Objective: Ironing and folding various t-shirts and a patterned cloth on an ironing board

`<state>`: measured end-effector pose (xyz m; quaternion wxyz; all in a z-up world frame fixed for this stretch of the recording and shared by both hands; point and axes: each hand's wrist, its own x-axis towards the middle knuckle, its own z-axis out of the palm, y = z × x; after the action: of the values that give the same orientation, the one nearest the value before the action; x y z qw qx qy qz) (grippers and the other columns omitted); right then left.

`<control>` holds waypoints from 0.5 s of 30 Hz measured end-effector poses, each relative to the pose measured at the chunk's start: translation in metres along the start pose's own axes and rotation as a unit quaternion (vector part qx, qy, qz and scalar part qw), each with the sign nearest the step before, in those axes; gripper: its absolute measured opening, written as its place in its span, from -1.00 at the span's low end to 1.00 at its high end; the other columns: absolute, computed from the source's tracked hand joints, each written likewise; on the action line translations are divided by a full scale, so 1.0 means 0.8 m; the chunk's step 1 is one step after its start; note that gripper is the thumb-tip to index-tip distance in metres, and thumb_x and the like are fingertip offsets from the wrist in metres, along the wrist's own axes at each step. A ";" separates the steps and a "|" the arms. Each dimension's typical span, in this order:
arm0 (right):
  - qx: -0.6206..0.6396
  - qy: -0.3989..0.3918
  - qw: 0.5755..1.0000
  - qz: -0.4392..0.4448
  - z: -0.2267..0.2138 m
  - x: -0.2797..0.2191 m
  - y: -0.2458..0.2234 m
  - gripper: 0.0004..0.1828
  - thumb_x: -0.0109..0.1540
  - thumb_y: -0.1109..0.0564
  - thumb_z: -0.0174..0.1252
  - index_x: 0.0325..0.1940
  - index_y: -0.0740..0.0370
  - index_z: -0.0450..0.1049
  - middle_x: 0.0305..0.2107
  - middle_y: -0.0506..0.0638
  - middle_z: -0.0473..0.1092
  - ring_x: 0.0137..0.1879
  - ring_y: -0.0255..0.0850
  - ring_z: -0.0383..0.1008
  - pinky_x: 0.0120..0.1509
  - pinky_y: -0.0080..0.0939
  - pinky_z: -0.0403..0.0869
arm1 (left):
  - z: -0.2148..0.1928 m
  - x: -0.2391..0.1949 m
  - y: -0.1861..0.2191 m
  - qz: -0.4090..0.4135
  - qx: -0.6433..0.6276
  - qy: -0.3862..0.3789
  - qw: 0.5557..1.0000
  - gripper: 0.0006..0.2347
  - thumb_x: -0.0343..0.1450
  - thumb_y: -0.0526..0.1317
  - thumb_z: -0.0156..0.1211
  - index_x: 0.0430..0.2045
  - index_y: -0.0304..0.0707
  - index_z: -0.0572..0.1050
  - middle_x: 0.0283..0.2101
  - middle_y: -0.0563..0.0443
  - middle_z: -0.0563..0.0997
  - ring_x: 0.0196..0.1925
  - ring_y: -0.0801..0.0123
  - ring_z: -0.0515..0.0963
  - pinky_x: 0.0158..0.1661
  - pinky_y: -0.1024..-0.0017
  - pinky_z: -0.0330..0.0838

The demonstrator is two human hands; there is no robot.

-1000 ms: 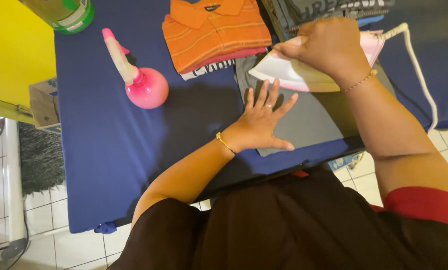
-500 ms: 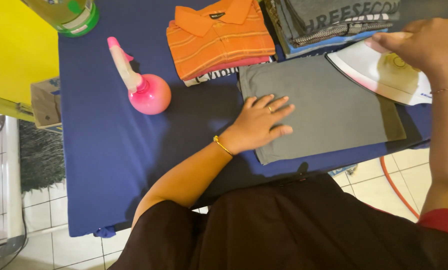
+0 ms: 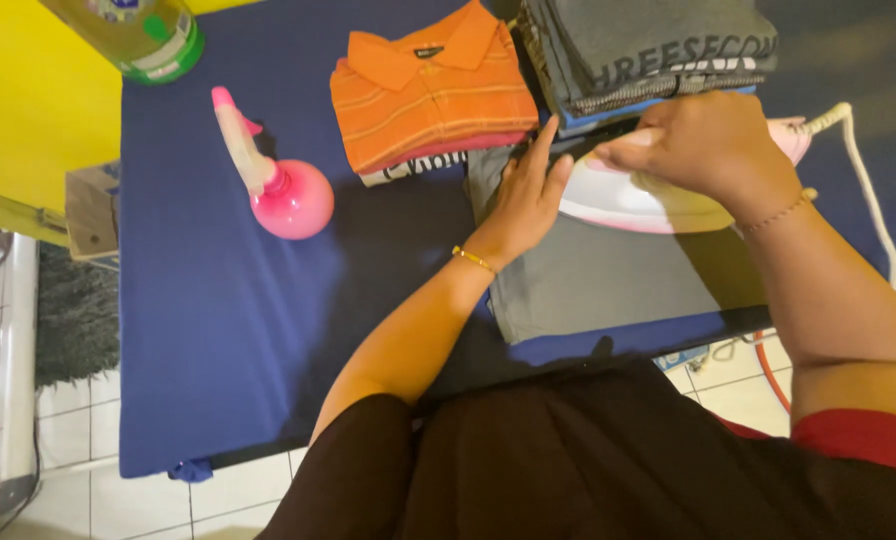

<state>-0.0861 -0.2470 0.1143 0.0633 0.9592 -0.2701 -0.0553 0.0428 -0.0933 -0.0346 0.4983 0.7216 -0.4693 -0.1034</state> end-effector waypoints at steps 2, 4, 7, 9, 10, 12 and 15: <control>0.003 -0.044 0.999 0.024 -0.004 -0.005 0.003 -0.21 0.20 -0.76 -0.17 -0.32 -0.15 0.60 -0.48 0.02 0.60 -0.19 0.00 0.62 -0.19 -0.12 0.43 | -0.013 -0.014 0.009 -0.001 0.056 -0.074 0.996 -0.35 0.55 0.23 -0.44 0.49 -0.16 -0.08 0.55 -0.21 0.12 0.60 0.02 0.08 0.43 -0.16 -0.16; 0.003 -0.068 0.996 0.050 -0.013 -0.004 0.017 -0.11 0.20 -0.79 -0.25 -0.02 -0.13 0.58 -0.31 0.05 0.64 -0.02 0.00 0.61 -0.16 -0.11 0.47 | -0.021 -0.020 0.016 0.009 0.059 -0.082 0.995 -0.34 0.55 0.24 -0.45 0.50 -0.16 -0.10 0.54 -0.26 0.14 0.61 -0.01 0.05 0.44 -0.14 -0.15; 0.020 -0.080 0.990 0.115 -0.006 0.003 0.062 0.07 0.21 -0.84 -0.26 0.31 -0.04 0.54 0.02 0.18 0.60 0.20 0.12 0.56 -0.06 0.01 0.50 | -0.024 -0.020 0.018 0.024 0.080 -0.095 0.992 -0.34 0.55 0.25 -0.45 0.51 -0.11 -0.14 0.54 -0.27 0.15 0.61 -0.02 0.03 0.45 -0.12 -0.15; 0.037 -0.075 0.985 0.150 0.013 0.010 0.097 0.10 0.22 -0.85 -0.19 0.35 0.02 0.52 0.17 0.28 0.52 0.25 0.24 0.52 0.02 0.12 0.49 | -0.023 -0.024 0.018 0.024 0.098 -0.104 0.989 -0.34 0.55 0.26 -0.45 0.51 -0.08 -0.16 0.54 -0.22 0.15 0.61 0.00 0.04 0.45 -0.12 -0.15; 0.034 -0.077 0.979 0.184 0.023 0.015 0.115 0.17 0.18 -0.92 -0.18 0.35 0.03 0.53 0.16 0.27 0.54 0.21 0.31 0.54 0.01 0.15 0.50 | -0.024 -0.023 0.020 0.018 0.092 -0.109 0.990 -0.35 0.55 0.26 -0.45 0.51 -0.03 -0.19 0.56 -0.27 0.07 0.63 0.00 -0.05 0.46 -0.11 -0.20; 0.032 -0.081 0.971 0.221 0.033 0.020 0.131 0.25 0.14 -0.98 -0.18 0.35 0.05 0.53 0.14 0.25 0.55 0.18 0.38 0.56 0.00 0.18 0.51 | -0.024 -0.021 0.021 0.013 0.083 -0.120 0.989 -0.35 0.55 0.27 -0.44 0.51 0.01 -0.23 0.58 -0.31 -0.01 0.65 0.00 -0.14 0.47 -0.11 -0.25; 0.010 -0.065 0.980 0.190 0.029 0.014 0.119 0.11 0.26 -0.88 -0.23 0.26 0.03 0.61 0.11 0.25 0.58 0.21 0.35 0.54 0.09 0.25 0.47 | -0.019 -0.021 0.021 0.000 0.101 -0.113 0.988 -0.33 0.55 0.26 -0.41 0.52 -0.03 -0.24 0.59 -0.40 -0.29 0.64 -0.19 -0.30 0.48 -0.14 -0.35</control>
<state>-0.1286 -0.3352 0.1051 0.0454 0.8852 -0.4516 -0.1020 0.0334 -0.0721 -0.0193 0.3668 0.7518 -0.5307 -0.1363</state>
